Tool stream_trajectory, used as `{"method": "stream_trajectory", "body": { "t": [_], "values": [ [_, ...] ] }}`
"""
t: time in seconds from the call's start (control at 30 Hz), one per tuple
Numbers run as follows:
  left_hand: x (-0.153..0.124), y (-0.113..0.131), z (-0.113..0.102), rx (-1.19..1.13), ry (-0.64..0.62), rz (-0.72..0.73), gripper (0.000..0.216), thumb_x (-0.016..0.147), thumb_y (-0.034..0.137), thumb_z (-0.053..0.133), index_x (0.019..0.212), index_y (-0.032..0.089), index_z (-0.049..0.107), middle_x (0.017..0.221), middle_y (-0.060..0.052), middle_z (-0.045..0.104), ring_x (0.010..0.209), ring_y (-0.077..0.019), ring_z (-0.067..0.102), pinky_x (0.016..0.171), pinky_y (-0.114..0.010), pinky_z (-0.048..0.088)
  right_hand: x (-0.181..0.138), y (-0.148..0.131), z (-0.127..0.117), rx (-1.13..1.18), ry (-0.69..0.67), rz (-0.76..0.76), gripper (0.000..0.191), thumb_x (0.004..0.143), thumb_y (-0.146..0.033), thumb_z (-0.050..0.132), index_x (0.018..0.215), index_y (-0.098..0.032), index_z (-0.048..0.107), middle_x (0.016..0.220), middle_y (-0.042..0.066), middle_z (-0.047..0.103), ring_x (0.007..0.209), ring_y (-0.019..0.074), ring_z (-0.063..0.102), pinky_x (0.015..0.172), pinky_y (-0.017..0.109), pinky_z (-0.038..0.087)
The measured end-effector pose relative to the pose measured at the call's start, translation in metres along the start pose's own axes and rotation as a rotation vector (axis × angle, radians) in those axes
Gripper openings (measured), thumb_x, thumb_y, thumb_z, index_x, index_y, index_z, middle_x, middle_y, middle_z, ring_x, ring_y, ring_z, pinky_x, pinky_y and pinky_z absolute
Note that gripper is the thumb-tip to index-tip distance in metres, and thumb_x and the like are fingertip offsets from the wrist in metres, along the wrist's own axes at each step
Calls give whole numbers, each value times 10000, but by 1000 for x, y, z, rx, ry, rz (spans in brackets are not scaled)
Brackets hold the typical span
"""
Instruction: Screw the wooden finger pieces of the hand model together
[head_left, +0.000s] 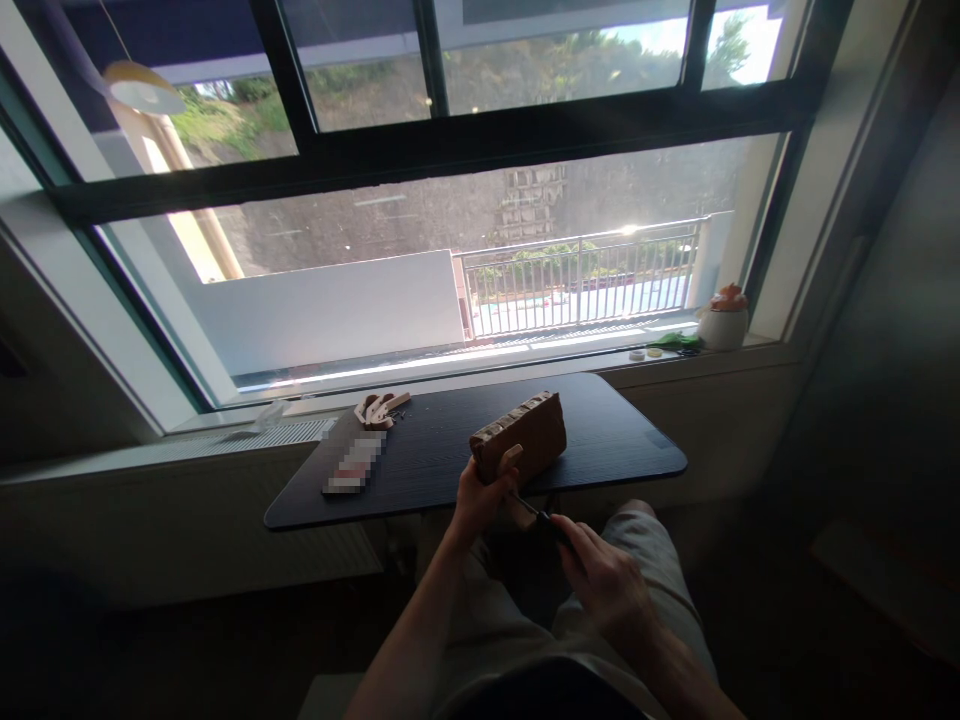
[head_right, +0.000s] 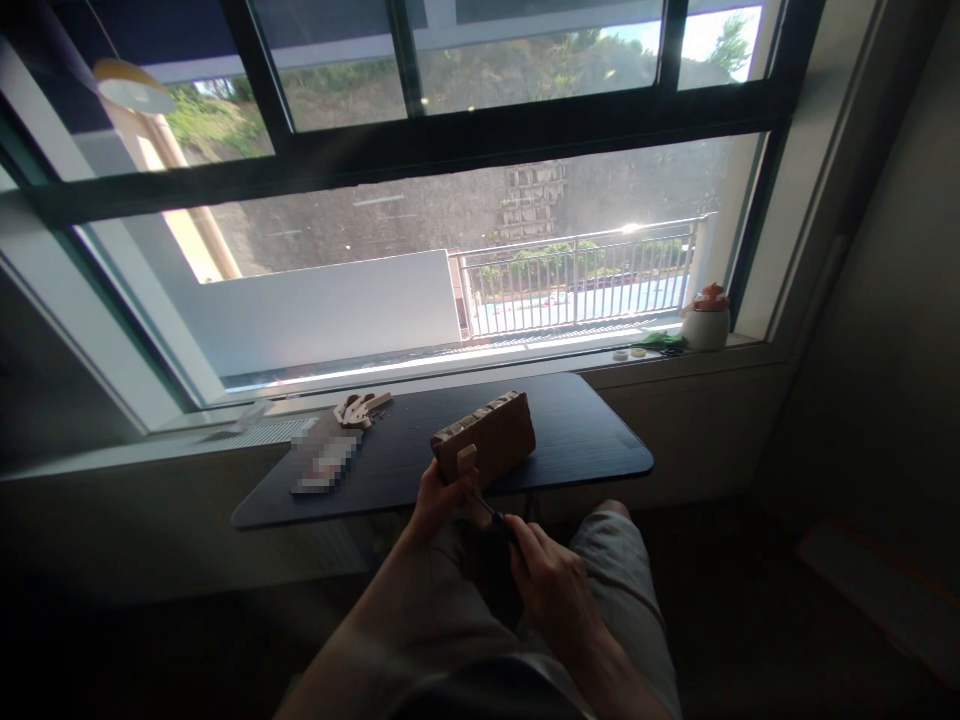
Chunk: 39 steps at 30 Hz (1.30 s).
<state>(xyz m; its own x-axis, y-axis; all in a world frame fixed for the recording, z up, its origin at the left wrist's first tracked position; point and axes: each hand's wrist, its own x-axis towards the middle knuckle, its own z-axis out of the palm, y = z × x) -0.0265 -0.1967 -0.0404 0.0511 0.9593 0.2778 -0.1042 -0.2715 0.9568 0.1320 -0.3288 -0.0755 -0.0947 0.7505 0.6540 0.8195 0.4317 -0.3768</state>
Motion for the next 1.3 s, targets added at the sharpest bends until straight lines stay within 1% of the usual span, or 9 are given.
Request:
{"method": "stream_trajectory", "body": {
  "t": [0.2, 0.37, 0.5, 0.67, 0.8, 0.9, 1.0, 1.13, 1.3],
  "values": [
    [1, -2, -1, 26, -21, 24, 447, 594, 294, 788, 978, 120, 639, 862, -77, 710, 720, -185, 652, 607, -256, 502, 1, -2, 0, -12, 17, 74, 301, 941, -239, 382, 1193, -146, 517, 1069, 59, 671, 911, 154, 657, 759, 250, 515],
    [1, -3, -1, 38, -13, 30, 450, 592, 294, 791, 980, 123, 640, 878, -83, 709, 750, -195, 656, 616, -255, 501, 3, -4, -2, -102, -18, 118, 312, 946, -295, 381, 1198, -198, 538, 1004, 34, 662, 774, 145, 655, 637, 250, 486],
    [2, -4, -1, 38, -1, 11, 457, 581, 300, 794, 972, 119, 641, 858, -79, 709, 733, -192, 654, 607, -256, 502, 6, -6, -2, -168, -14, 49, 318, 942, -256, 391, 1223, -242, 539, 876, 9, 630, 673, 125, 618, 561, 243, 422],
    [0, 0, 0, 25, 14, 7, 466, 556, 305, 800, 955, 119, 647, 809, -61, 709, 704, -187, 652, 606, -264, 507, 8, -7, -2, -228, -3, -14, 320, 942, -232, 386, 1209, -231, 563, 788, 5, 602, 636, 126, 601, 536, 251, 381],
    [-2, 5, 1, 41, 14, 6, 457, 561, 304, 794, 953, 120, 650, 815, -58, 712, 731, -193, 654, 619, -260, 508, 7, -5, 1, -191, -13, 31, 329, 945, -255, 383, 1233, -228, 542, 868, 13, 642, 669, 126, 627, 552, 241, 405],
    [-2, 7, 0, 49, 12, 4, 450, 569, 306, 790, 955, 120, 651, 822, -57, 710, 737, -194, 653, 620, -260, 505, 6, -3, 3, -105, -34, 105, 326, 938, -263, 394, 1233, -242, 533, 977, 11, 664, 735, 124, 651, 600, 228, 444],
    [-2, 8, 0, 57, 14, -2, 453, 568, 295, 792, 960, 116, 652, 824, -59, 707, 737, -193, 650, 625, -262, 504, 6, -3, 3, -77, -41, 142, 322, 930, -262, 397, 1217, -247, 543, 1011, 8, 673, 770, 132, 659, 642, 232, 472],
    [-1, 6, 0, 26, 15, 5, 465, 556, 287, 801, 962, 116, 652, 809, -57, 704, 725, -188, 648, 626, -263, 503, 10, -5, -2, -150, -44, 77, 335, 923, -242, 394, 1219, -230, 550, 980, 22, 671, 743, 125, 654, 606, 227, 462],
    [0, 0, 0, -3, -1, 6, 465, 567, 298, 799, 969, 123, 645, 829, -58, 702, 710, -177, 647, 594, -243, 490, 15, -8, -7, -303, -43, -42, 334, 915, -198, 406, 1203, -216, 576, 798, 15, 642, 647, 125, 622, 540, 236, 414]
  ]
}}
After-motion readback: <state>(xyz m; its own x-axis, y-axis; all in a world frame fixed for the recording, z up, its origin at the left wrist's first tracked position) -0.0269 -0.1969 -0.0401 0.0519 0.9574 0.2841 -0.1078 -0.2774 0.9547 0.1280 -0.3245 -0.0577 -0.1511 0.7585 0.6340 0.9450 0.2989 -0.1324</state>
